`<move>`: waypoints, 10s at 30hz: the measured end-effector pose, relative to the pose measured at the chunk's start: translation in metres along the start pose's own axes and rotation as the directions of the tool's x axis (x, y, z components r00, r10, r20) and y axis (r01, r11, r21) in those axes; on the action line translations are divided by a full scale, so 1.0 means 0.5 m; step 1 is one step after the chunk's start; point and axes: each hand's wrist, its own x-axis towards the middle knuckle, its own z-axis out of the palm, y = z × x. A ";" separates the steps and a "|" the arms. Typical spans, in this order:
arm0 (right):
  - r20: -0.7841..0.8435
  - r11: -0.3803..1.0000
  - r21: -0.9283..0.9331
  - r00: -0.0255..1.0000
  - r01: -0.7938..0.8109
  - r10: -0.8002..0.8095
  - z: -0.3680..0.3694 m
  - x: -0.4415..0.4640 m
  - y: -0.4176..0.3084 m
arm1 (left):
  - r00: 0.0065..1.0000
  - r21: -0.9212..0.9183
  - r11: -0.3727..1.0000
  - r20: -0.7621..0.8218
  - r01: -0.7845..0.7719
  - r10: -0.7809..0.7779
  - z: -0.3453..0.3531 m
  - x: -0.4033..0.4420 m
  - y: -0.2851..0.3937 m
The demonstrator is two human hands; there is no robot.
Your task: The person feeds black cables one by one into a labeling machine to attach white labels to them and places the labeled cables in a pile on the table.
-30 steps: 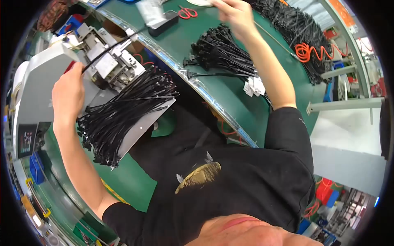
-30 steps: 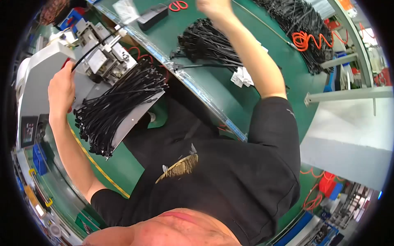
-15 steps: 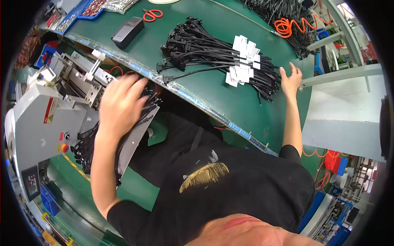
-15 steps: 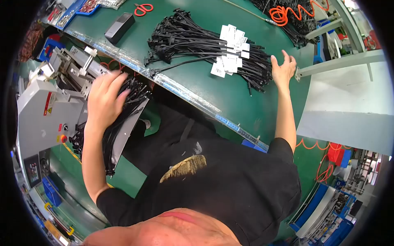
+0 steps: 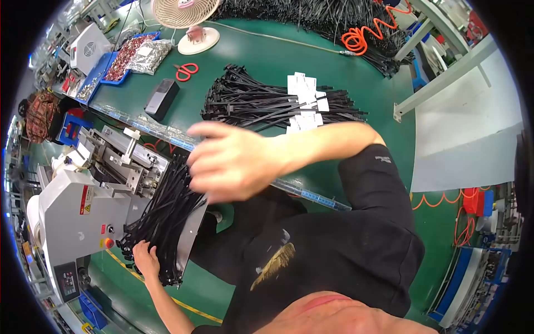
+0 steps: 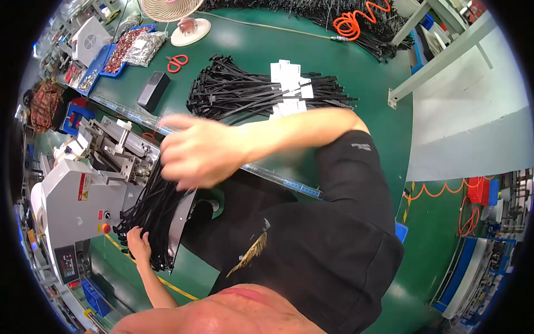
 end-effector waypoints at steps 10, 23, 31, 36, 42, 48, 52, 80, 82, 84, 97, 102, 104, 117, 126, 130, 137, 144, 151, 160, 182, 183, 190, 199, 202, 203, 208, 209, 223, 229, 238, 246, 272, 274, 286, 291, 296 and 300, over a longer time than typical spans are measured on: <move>-0.662 0.914 -0.055 0.670 0.402 -0.335 -0.089 0.151 -0.100 | 0.989 -0.370 0.919 -0.012 0.132 -0.147 -0.027 -0.008 0.001; 0.029 0.938 0.335 0.994 0.089 -0.104 0.547 0.127 -0.053 | 0.993 -0.515 0.854 -0.043 0.072 -0.109 -0.206 0.091 0.111; 0.433 0.824 0.443 0.889 -0.353 0.148 0.548 0.134 -0.005 | 0.993 0.042 0.999 -0.121 0.021 -0.016 -0.243 0.073 0.099; 0.624 0.783 0.337 0.747 -0.523 0.230 0.510 0.176 0.007 | 0.926 0.132 0.920 -0.134 0.370 -0.353 -0.228 0.100 0.094; 0.560 0.648 0.495 0.783 -0.579 0.272 0.537 0.175 0.017 | 0.444 -0.555 0.796 -0.665 0.242 -0.600 -0.206 0.086 0.035; 0.456 0.765 0.423 0.844 -0.485 0.282 0.451 0.219 0.042 | 0.612 -0.768 0.640 -0.493 0.029 -0.618 -0.269 0.057 0.011; 0.491 0.736 0.406 0.808 -0.542 0.325 0.367 0.237 0.134 | 0.791 -0.643 0.763 -0.428 0.074 -0.437 -0.274 0.041 -0.011; 0.243 -0.173 0.967 0.484 -0.184 0.841 0.314 0.172 0.306 | 0.883 -0.956 0.294 -0.135 0.004 -0.450 -0.255 0.257 0.084; 0.149 -0.030 0.967 0.460 -0.255 0.875 0.336 0.173 0.310 | 0.897 -0.943 0.333 -0.147 0.000 -0.416 -0.254 0.263 0.086; 0.151 -0.008 0.956 0.464 -0.295 0.873 0.353 0.173 0.317 | 0.886 -0.933 0.359 -0.156 0.013 -0.437 -0.255 0.272 0.094; 0.100 0.280 0.589 0.412 -0.758 0.906 0.521 0.153 0.376 | 0.830 -0.651 0.693 -0.171 0.309 -0.531 -0.190 0.334 0.010; 0.104 0.329 0.521 0.442 -0.787 0.891 0.505 0.158 0.368 | 0.873 -0.631 0.716 -0.121 0.300 -0.472 -0.157 0.363 -0.034; 0.155 0.296 0.503 0.422 -0.812 0.893 0.524 0.156 0.385 | 0.877 -0.633 0.729 -0.163 0.258 -0.452 -0.142 0.365 -0.052; 0.087 0.398 0.550 0.524 -0.734 0.847 0.554 0.141 0.394 | 0.841 -0.717 0.620 -0.087 0.319 -0.534 -0.143 0.339 -0.047; 0.122 0.306 0.667 0.505 -0.679 0.854 0.574 0.134 0.408 | 0.819 -0.680 0.676 -0.195 0.284 -0.540 -0.121 0.383 -0.016; 0.051 0.428 0.461 0.504 -0.778 0.862 0.537 0.145 0.385 | 0.899 -0.633 0.722 -0.090 0.280 -0.428 -0.127 0.390 -0.035; 0.193 0.260 0.423 0.366 -0.868 0.910 0.503 0.174 0.334 | 0.874 -0.674 0.693 -0.147 0.255 -0.464 -0.146 0.375 -0.017; 0.204 0.944 -0.085 0.922 -0.319 0.330 0.512 0.210 0.300 | 0.889 -0.680 0.700 -0.159 0.216 -0.429 -0.126 0.380 -0.038; 0.033 0.968 -0.061 0.968 -0.245 0.248 0.528 0.203 0.286 | 0.847 -0.663 0.689 -0.156 0.291 -0.508 -0.139 0.385 -0.013; -0.314 0.700 -0.197 0.720 -0.687 0.619 0.506 0.157 0.304 | 0.864 -0.711 0.653 -0.129 0.261 -0.486 -0.136 0.384 -0.021; 0.291 0.325 0.590 0.570 -0.739 0.768 0.538 0.136 0.412 | 0.873 -0.674 0.649 -0.012 0.352 -0.487 -0.162 0.389 -0.018; 0.283 0.328 0.582 0.563 -0.744 0.776 0.531 0.139 0.405 | 0.875 -0.671 0.651 -0.009 0.353 -0.484 -0.164 0.388 -0.018; 0.269 0.349 0.577 0.575 -0.738 0.773 0.522 0.143 0.398 | 0.880 -0.653 0.667 -0.001 0.359 -0.475 -0.164 0.392 -0.023; 0.258 0.353 0.560 0.563 -0.750 0.785 0.544 0.125 0.403 | 0.867 -0.674 0.636 0.013 0.376 -0.498 -0.147 0.389 -0.018; 0.273 0.347 0.540 0.550 -0.767 0.790 0.539 0.124 0.397 | 0.865 -0.678 0.631 0.011 0.376 -0.502 -0.145 0.386 -0.013; 0.263 0.359 0.530 0.552 -0.768 0.792 0.537 0.128 0.397 | 0.864 -0.681 0.629 0.011 0.375 -0.503 -0.148 0.387 -0.012; 0.219 0.367 0.522 0.536 -0.770 0.815 0.524 0.143 0.384 | 0.863 -0.662 0.646 0.001 0.380 -0.506 -0.166 0.387 -0.004; 0.211 0.373 0.524 0.541 -0.766 0.814 0.515 0.149 0.385 | 0.873 -0.670 0.649 -0.003 0.361 -0.488 -0.172 0.388 -0.003; 0.070 0.236 0.405 0.288 -0.883 0.955 0.051 -0.133 0.282 | 0.974 0.167 0.973 -0.135 -0.157 0.180 -0.267 0.348 0.241; -0.273 0.066 0.267 -0.010 -0.962 0.962 -0.173 -0.383 0.119 | 0.771 0.052 0.857 -0.413 -0.512 0.485 -0.230 0.467 0.520; -0.737 -0.548 -0.661 0.309 -0.512 0.601 -0.294 -0.575 0.000 | 0.811 -0.244 0.793 -0.363 -0.558 0.459 -0.087 0.317 0.341; -0.265 0.442 -0.665 0.744 -0.602 0.614 -0.070 -0.158 0.098 | 0.979 0.021 0.979 -0.025 0.205 -0.204 0.028 -0.005 0.009; 0.428 0.906 0.223 0.871 -0.360 0.241 0.343 0.176 0.093 | 0.738 -0.803 0.590 -0.348 0.084 -0.579 -0.231 0.071 0.070; 0.369 0.910 0.217 0.893 -0.353 0.259 0.317 0.192 0.119 | 0.833 -0.914 0.406 -0.214 0.015 -0.511 -0.255 0.079 0.087; 0.610 0.732 0.349 0.735 -0.585 0.296 0.265 0.210 0.236 | 0.938 -0.183 0.932 -0.090 0.313 -0.333 -0.308 0.105 0.120; 0.406 0.840 0.204 0.824 -0.503 0.395 0.307 0.218 0.268 | 0.878 -0.662 0.716 -0.183 0.222 -0.442 -0.236 0.158 0.063; 0.437 0.038 0.762 0.557 -0.647 0.706 0.359 0.215 0.316 | 0.836 -0.934 0.349 -0.129 0.079 -0.533 -0.238 0.209 0.038; 0.415 -0.127 0.849 0.500 -0.512 0.760 0.404 0.191 0.335 | 0.852 -0.970 0.233 -0.064 0.069 -0.520 -0.246 0.253 0.050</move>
